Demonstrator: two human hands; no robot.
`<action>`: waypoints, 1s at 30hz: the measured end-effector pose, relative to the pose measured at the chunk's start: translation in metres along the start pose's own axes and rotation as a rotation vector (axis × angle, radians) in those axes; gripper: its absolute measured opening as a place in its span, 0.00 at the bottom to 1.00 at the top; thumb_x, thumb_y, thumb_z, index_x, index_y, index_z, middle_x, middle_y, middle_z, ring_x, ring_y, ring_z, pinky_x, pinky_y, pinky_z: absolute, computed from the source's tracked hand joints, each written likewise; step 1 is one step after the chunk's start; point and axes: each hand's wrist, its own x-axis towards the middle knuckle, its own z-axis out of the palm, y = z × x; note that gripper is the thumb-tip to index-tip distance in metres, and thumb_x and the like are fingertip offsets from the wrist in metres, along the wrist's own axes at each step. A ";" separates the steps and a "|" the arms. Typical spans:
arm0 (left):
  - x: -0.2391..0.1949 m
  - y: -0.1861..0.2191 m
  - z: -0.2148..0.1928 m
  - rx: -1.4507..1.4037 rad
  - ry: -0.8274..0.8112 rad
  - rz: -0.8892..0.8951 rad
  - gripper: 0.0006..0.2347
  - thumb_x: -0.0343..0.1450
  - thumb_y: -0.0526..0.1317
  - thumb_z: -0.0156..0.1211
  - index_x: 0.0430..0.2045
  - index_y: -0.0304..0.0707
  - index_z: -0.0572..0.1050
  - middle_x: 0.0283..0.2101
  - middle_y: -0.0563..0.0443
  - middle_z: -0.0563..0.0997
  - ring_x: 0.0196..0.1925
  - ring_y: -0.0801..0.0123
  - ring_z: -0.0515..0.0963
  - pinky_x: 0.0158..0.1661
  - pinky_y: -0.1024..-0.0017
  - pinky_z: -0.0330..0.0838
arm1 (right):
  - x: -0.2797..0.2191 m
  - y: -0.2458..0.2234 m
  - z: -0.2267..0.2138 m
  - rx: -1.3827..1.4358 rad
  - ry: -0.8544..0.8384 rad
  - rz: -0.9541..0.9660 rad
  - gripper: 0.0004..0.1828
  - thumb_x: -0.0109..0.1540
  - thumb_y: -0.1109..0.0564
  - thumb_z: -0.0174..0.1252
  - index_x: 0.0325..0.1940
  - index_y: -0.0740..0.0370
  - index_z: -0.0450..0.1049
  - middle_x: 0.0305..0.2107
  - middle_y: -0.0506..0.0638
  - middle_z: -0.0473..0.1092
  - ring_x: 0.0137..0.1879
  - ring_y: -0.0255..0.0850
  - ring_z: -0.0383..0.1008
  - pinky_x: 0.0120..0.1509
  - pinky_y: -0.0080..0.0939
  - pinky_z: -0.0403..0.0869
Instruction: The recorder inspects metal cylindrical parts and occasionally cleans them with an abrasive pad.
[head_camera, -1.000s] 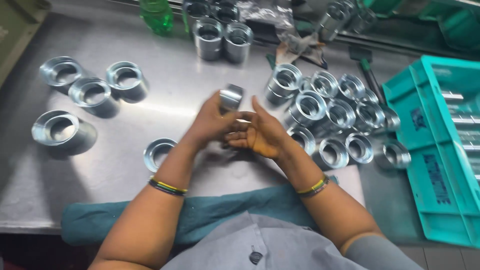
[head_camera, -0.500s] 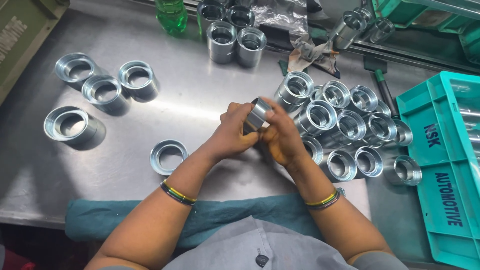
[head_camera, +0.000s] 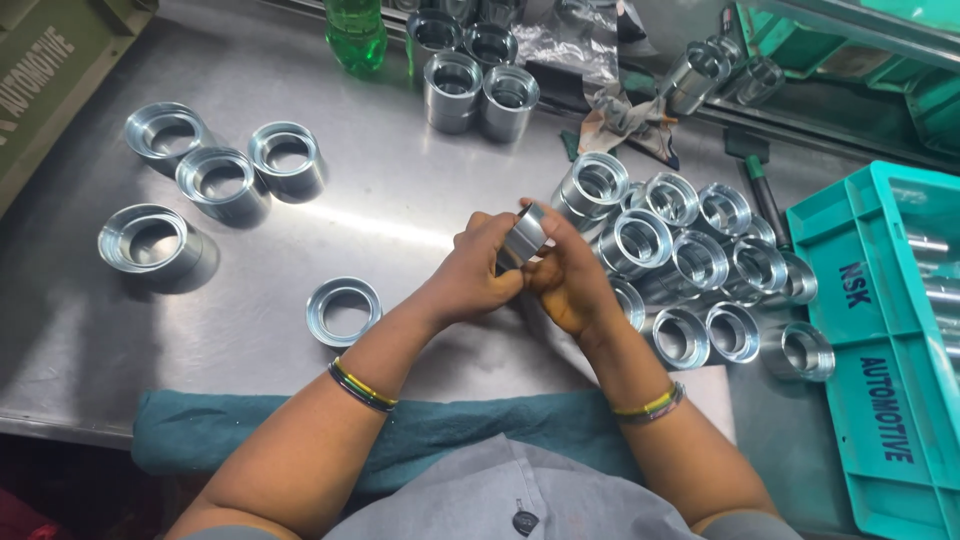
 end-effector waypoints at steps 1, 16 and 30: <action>0.004 -0.006 -0.001 0.002 0.007 0.004 0.26 0.61 0.35 0.63 0.56 0.39 0.67 0.47 0.42 0.72 0.46 0.55 0.77 0.45 0.62 0.75 | -0.003 -0.008 0.014 -0.004 -0.007 -0.002 0.28 0.68 0.53 0.63 0.70 0.64 0.65 0.43 0.54 0.70 0.41 0.36 0.69 0.47 0.36 0.73; 0.032 -0.084 -0.026 -0.095 0.387 -0.210 0.25 0.71 0.56 0.57 0.44 0.27 0.76 0.49 0.36 0.80 0.55 0.52 0.78 0.60 0.50 0.72 | -0.027 -0.006 0.038 -0.578 -0.079 -0.005 0.15 0.65 0.48 0.63 0.47 0.61 0.76 0.34 0.48 0.73 0.32 0.35 0.68 0.37 0.36 0.69; 0.016 -0.070 -0.073 0.753 0.245 -0.482 0.12 0.71 0.42 0.61 0.43 0.33 0.78 0.47 0.39 0.82 0.58 0.45 0.73 0.58 0.36 0.55 | -0.037 -0.042 0.073 -1.561 0.202 -0.341 0.13 0.63 0.52 0.62 0.47 0.61 0.79 0.35 0.54 0.78 0.34 0.44 0.80 0.41 0.45 0.75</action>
